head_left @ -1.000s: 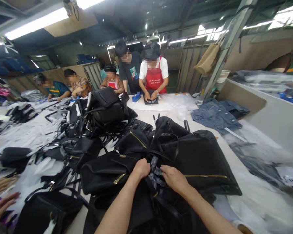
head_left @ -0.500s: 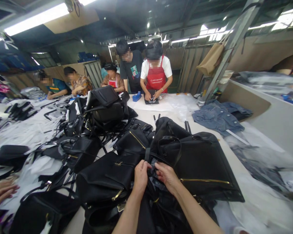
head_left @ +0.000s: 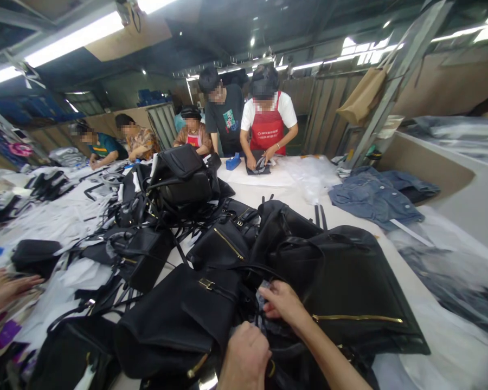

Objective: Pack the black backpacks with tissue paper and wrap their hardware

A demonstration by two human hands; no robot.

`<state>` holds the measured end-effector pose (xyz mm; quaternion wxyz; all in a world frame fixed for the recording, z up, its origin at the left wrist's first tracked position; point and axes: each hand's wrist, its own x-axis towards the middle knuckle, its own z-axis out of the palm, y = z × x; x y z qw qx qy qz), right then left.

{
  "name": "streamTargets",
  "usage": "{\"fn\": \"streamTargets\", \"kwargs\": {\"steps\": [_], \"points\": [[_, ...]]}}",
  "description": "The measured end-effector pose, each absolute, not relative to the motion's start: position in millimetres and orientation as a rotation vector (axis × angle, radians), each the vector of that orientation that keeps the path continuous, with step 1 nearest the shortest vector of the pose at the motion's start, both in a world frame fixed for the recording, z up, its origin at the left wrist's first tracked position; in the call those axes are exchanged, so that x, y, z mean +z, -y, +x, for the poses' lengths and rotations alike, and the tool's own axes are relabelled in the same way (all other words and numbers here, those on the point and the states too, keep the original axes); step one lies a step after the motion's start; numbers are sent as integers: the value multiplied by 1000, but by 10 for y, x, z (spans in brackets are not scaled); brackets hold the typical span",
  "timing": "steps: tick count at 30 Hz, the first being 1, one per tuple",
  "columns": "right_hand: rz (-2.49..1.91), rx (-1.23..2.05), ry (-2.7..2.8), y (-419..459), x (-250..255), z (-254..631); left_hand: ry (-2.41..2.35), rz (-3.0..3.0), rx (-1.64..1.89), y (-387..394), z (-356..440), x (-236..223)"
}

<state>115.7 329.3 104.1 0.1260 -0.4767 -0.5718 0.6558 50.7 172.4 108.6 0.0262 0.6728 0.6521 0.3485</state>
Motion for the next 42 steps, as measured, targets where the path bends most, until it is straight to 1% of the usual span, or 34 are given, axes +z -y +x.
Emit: {"fn": "streamTargets", "kwargs": {"steps": [1,3,7,10,17,20,23,28,31,33,36,37,39,42], "points": [[-1368,1854,1733,-3278,1123,1198,-2047,2134,1045,-1717,521,1038],[-1234,1620,1962,-3239,1304,1245,-2107,2211,980,-1716,559,972],[-816,929,2617,-3127,1514,1110,-2159,2323,982,-1730,617,945],[-845,591,2879,-3067,1468,897,-2185,2334,1015,-1721,618,919],[-826,406,2988,-2959,1408,780,-2228,2367,1076,-1692,606,744],[-878,439,2971,-2872,1387,783,-2180,2356,1125,-1698,622,723],[-944,565,2922,-2858,1325,746,-2144,2336,1150,-1692,633,728],[-1017,930,2690,-2986,1187,759,-2246,2365,1096,-1630,636,731],[-1023,1196,2519,-2998,1232,834,-2279,2258,1159,-1585,639,759],[-999,1318,2424,-2965,1436,899,-2273,2120,1276,-1563,638,805],[-866,1482,2226,-2912,2003,1019,-2148,1740,1472,-1539,630,920],[-747,1627,2082,-2898,2213,1068,-2089,1601,1531,-1532,626,964],[-627,1809,1891,-2872,2556,1180,-1991,1360,1669,-1522,611,1048],[-604,1900,1853,-2838,2757,1357,-1848,1034,1840,-1542,560,1170]]}}
